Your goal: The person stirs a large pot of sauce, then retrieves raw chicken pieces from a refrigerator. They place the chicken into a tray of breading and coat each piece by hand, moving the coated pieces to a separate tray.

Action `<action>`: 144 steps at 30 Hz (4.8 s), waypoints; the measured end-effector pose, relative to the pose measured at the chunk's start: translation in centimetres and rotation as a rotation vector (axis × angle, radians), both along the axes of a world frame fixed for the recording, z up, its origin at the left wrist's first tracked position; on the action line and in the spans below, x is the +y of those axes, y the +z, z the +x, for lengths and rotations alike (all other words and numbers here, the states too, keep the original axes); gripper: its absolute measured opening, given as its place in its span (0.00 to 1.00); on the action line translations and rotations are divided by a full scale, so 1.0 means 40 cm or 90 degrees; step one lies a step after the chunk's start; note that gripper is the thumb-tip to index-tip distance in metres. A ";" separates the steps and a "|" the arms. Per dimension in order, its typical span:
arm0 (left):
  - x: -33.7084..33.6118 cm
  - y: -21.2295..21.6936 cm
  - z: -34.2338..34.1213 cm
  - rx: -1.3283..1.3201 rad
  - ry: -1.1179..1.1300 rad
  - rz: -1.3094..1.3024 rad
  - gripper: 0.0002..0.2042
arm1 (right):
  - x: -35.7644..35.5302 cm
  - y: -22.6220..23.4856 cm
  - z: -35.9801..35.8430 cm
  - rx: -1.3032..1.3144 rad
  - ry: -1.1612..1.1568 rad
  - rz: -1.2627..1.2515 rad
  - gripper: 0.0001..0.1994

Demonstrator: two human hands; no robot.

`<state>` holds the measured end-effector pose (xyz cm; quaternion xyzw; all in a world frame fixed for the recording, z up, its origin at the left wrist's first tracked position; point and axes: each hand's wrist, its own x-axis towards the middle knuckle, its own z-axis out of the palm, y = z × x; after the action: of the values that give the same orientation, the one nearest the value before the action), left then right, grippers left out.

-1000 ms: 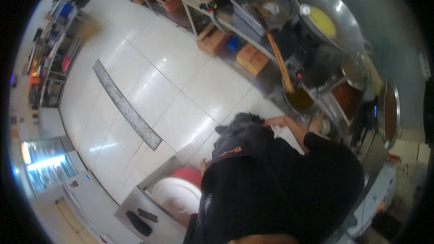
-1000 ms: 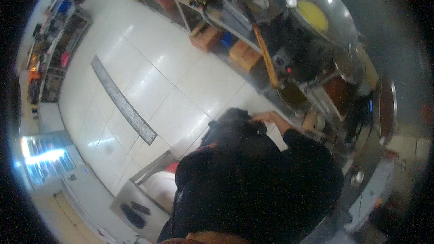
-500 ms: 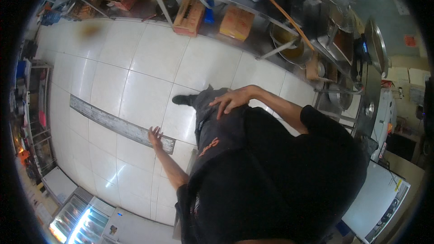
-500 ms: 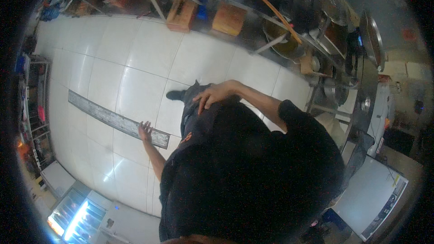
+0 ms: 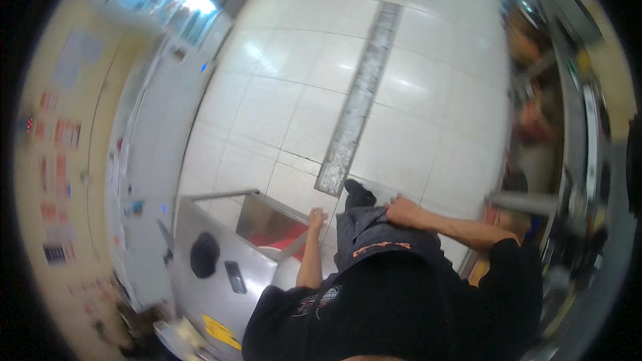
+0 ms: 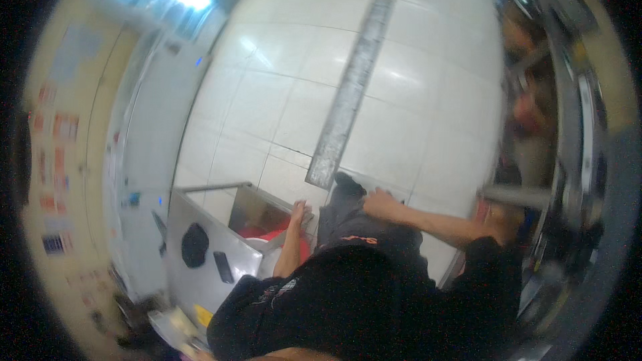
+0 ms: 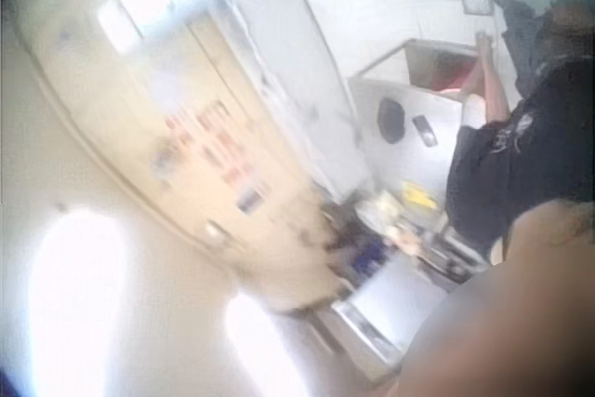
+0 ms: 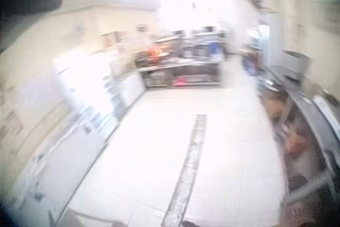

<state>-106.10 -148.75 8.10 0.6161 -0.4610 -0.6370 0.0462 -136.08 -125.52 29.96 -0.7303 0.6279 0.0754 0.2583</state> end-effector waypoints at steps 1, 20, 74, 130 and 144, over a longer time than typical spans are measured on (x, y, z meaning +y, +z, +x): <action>-0.053 0.003 0.084 0.006 0.089 -0.020 0.17 | -0.127 0.004 0.010 -0.012 0.072 -0.023 0.10; -1.863 0.818 -0.482 0.465 -0.352 -0.011 0.26 | -2.198 0.282 -0.198 -0.836 -0.510 -0.213 0.06; -6.586 1.031 -2.337 0.316 -0.186 -0.250 0.23 | -6.824 0.499 -2.055 -0.818 -0.569 -0.218 0.14; -7.471 1.076 -3.573 0.173 -0.031 -0.052 0.21 | -9.021 0.793 -3.359 -0.777 0.213 -0.073 0.20; -7.425 1.110 -3.625 0.244 0.029 -0.045 0.22 | -9.245 0.990 -2.878 -0.629 0.111 -0.601 0.13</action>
<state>-251.10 -445.76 52.48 0.4918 -0.4520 -0.7247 0.1694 -251.19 -495.32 69.56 -0.7612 0.3409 -0.5275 0.1619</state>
